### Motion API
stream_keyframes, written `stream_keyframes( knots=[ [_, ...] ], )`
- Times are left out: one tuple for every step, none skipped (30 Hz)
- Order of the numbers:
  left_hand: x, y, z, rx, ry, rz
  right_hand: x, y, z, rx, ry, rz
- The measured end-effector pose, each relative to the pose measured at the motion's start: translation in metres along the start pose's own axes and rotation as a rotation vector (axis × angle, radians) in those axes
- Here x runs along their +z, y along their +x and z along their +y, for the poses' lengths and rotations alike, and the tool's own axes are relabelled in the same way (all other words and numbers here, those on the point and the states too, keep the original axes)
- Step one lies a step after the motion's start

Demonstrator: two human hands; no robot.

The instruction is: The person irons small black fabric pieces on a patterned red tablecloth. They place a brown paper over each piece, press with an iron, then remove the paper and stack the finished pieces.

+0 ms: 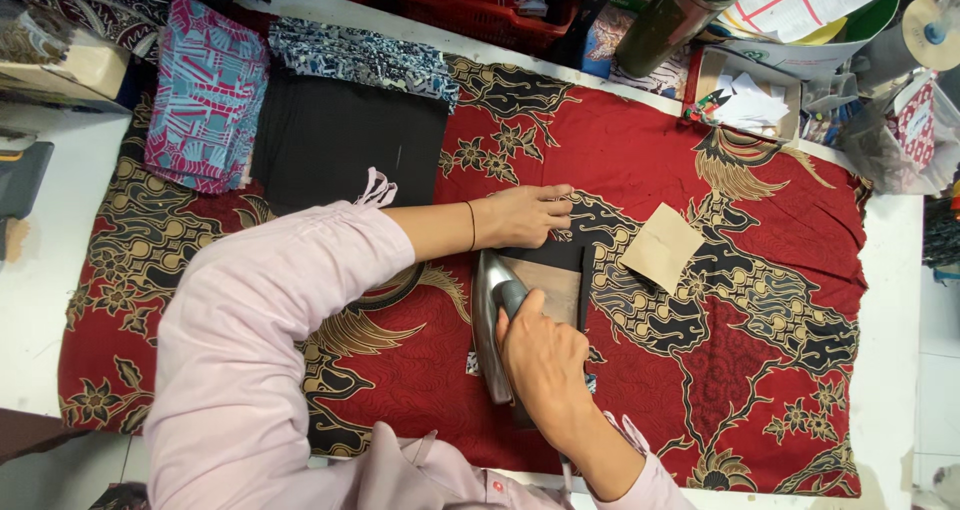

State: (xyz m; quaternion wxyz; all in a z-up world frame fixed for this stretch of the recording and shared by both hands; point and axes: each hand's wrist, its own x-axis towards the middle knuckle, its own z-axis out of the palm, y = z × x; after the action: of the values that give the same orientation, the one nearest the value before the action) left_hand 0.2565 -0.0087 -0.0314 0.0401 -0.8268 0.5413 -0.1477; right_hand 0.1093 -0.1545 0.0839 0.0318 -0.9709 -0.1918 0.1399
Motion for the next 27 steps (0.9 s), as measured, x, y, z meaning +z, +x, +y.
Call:
stream_keyframes(
  knots=[
    [-0.001,-0.001,-0.001,-0.005,-0.004,0.001,0.0,0.002,0.0,0.006,-0.005,0.006],
    [-0.002,-0.002,-0.003,-0.009,-0.009,0.002,-0.001,0.005,-0.001,0.012,-0.009,0.012],
    [-0.005,-0.004,-0.006,-0.015,-0.013,0.002,-0.001,0.007,-0.001,0.015,-0.02,0.018],
    [-0.008,-0.006,-0.008,-0.047,-0.031,0.006,-0.001,0.01,-0.001,0.018,-0.03,0.025],
    [-0.012,-0.007,-0.011,-0.079,-0.048,0.01,-0.001,0.014,-0.001,0.022,-0.042,0.033],
    [-0.017,-0.009,-0.014,-0.111,-0.064,0.015,-0.001,0.019,-0.001,0.034,-0.05,0.023],
    [-0.023,-0.011,-0.017,-0.175,-0.065,0.06,-0.001,0.023,0.0,0.046,-0.059,0.013],
    [-0.029,-0.016,-0.019,-0.239,-0.065,0.105,0.0,0.027,0.001,0.058,-0.067,0.004],
    [-0.035,-0.022,-0.02,-0.305,-0.067,0.149,0.0,0.03,0.002,0.054,-0.076,0.015],
    [-0.043,-0.028,-0.015,-0.389,-0.08,0.111,0.001,0.032,0.004,0.05,-0.086,0.026],
    [-0.05,-0.034,-0.006,-0.472,-0.089,0.073,0.001,0.035,0.005,0.046,-0.094,0.041],
    [-0.058,-0.04,0.006,-0.555,-0.098,0.035,0.002,0.038,0.007,0.045,-0.101,0.045],
    [-0.066,-0.048,0.02,-0.574,-0.162,-0.028,0.002,0.039,0.01,0.043,-0.109,0.049],
    [-0.073,-0.055,0.038,-0.592,-0.225,-0.09,0.003,0.041,0.012,0.042,-0.116,0.053],
    [-0.08,-0.061,0.056,-0.574,-0.283,-0.123,0.004,0.042,0.014,0.041,-0.105,0.065],
    [-0.086,-0.065,0.074,-0.555,-0.341,-0.155,0.005,0.042,0.016,0.04,-0.094,0.077],
    [-0.091,-0.069,0.09,-0.557,-0.414,-0.145,0.006,0.044,0.018,0.037,-0.084,0.093],
    [-0.095,-0.071,0.103,-0.558,-0.487,-0.134,0.006,0.044,0.02,0.028,-0.088,0.092],
    [-0.098,-0.073,0.114,-0.573,-0.508,-0.109,0.006,0.044,0.022,0.02,-0.089,0.093],
    [-0.1,-0.074,0.123,-0.588,-0.53,-0.084,0.007,0.045,0.023,0.013,-0.09,0.093],
    [-0.1,-0.075,0.131,-0.604,-0.556,-0.058,0.006,0.045,0.025,0.024,-0.084,0.086],
    [-0.1,-0.075,0.138,-0.616,-0.541,-0.026,0.006,0.046,0.027,0.036,-0.078,0.079],
    [-0.099,-0.074,0.142,-0.626,-0.522,0.008,0.004,0.047,0.028,0.049,-0.072,0.076],
    [-0.098,-0.073,0.145,-0.635,-0.504,0.042,0.002,0.047,0.03,0.045,-0.067,0.071],
    [-0.097,-0.072,0.147,-0.646,-0.492,0.037,0.0,0.048,0.032,0.044,-0.061,0.069],
    [-0.095,-0.069,0.148,-0.656,-0.481,0.032,-0.003,0.049,0.034,0.042,-0.055,0.066],
    [-0.095,-0.067,0.152,-0.666,-0.473,0.026,-0.006,0.048,0.036,0.031,-0.041,0.059]
  ],
)
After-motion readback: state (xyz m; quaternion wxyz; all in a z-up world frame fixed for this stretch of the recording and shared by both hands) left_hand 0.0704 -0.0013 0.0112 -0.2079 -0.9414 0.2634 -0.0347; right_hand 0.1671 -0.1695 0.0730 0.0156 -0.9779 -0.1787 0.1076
